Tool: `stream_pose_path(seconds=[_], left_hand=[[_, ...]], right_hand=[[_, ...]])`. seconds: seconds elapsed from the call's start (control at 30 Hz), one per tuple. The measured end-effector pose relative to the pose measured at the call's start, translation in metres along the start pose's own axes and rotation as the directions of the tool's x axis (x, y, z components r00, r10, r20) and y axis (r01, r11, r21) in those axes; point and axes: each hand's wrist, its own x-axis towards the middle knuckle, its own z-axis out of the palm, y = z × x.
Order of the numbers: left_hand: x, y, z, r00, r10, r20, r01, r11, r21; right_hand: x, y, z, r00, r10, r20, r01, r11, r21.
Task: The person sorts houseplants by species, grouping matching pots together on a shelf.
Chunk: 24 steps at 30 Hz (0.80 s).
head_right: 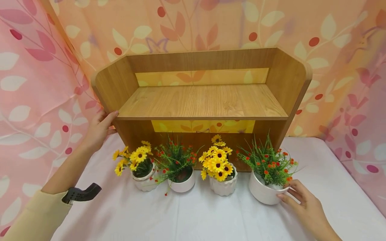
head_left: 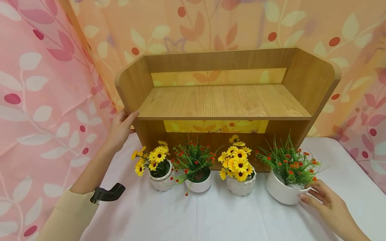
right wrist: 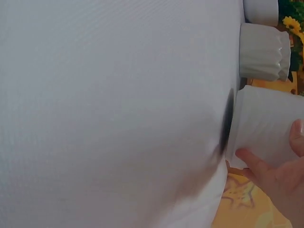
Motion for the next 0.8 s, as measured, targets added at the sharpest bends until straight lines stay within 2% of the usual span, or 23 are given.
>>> stream_pose_path(seconds=[0.13,0.4,0.67,0.73,0.8], left_hand=[[0.001,-0.002,-0.002,1.000,0.021,0.015,-0.022,1.000,0.009],[0.003,-0.003,-0.002,0.999,0.030,0.012,-0.031,0.999,0.018],[0.002,-0.003,-0.001,1.000,0.018,0.004,-0.018,1.000,0.003],[0.002,-0.003,-0.001,1.000,0.019,0.004,-0.019,1.000,0.007],[0.002,-0.003,-0.001,1.000,0.018,0.004,-0.018,1.000,0.006]], right_hand=[[-0.004,-0.008,-0.006,1.000,0.007,-0.002,-0.007,1.000,0.007],[-0.004,-0.034,-0.021,0.999,-0.040,0.024,0.038,0.997,0.069],[0.003,-0.052,-0.035,0.984,-0.172,0.050,0.166,0.980,0.107],[0.005,-0.054,-0.039,0.979,-0.193,0.064,0.180,0.969,0.168],[0.007,-0.055,-0.044,0.971,-0.225,0.078,0.196,0.941,0.275]])
